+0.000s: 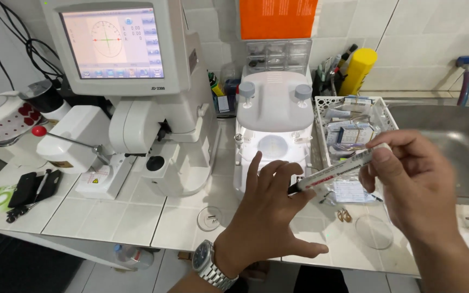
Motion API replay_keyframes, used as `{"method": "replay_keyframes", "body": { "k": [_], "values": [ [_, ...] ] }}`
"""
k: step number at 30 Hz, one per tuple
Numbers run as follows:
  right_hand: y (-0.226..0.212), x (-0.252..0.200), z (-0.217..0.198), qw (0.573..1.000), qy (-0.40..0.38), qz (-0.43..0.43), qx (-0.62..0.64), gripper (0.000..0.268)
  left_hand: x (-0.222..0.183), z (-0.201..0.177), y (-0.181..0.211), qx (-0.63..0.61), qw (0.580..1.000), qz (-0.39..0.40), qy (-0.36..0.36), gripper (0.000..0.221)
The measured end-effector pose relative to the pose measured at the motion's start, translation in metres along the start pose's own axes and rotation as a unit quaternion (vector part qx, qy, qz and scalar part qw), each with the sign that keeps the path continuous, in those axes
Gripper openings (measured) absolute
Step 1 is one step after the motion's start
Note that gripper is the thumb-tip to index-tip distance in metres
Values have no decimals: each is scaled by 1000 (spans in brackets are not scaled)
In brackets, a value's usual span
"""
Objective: Marking the second axis on optical lenses using a pen and a lensmeter machine
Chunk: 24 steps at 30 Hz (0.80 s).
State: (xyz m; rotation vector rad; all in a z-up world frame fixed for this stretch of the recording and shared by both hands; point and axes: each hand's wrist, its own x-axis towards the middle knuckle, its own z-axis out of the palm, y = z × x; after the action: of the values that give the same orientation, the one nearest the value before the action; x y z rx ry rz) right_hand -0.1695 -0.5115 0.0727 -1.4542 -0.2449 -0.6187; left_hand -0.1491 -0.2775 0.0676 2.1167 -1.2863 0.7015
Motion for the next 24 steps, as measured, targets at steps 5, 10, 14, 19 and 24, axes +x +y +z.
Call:
{"method": "replay_keyframes", "body": {
  "k": [5,10,14,19,24],
  "values": [
    [13,-21,18,998,19,53,30,17,-10,4,-1,-43,998,34,-28,80],
    [15,-24,41,944,-101,258,-179,33,-8,-7,-2,-65,995,47,-62,73],
    [13,-21,44,969,-136,194,-77,28,-13,-9,-7,-30,994,7,-100,80],
    [22,-21,28,969,-194,125,-92,43,-13,-21,2,-104,990,29,-96,81],
    [17,-19,19,929,-342,-114,89,19,-22,-18,14,-248,956,49,-151,74]
  ]
}}
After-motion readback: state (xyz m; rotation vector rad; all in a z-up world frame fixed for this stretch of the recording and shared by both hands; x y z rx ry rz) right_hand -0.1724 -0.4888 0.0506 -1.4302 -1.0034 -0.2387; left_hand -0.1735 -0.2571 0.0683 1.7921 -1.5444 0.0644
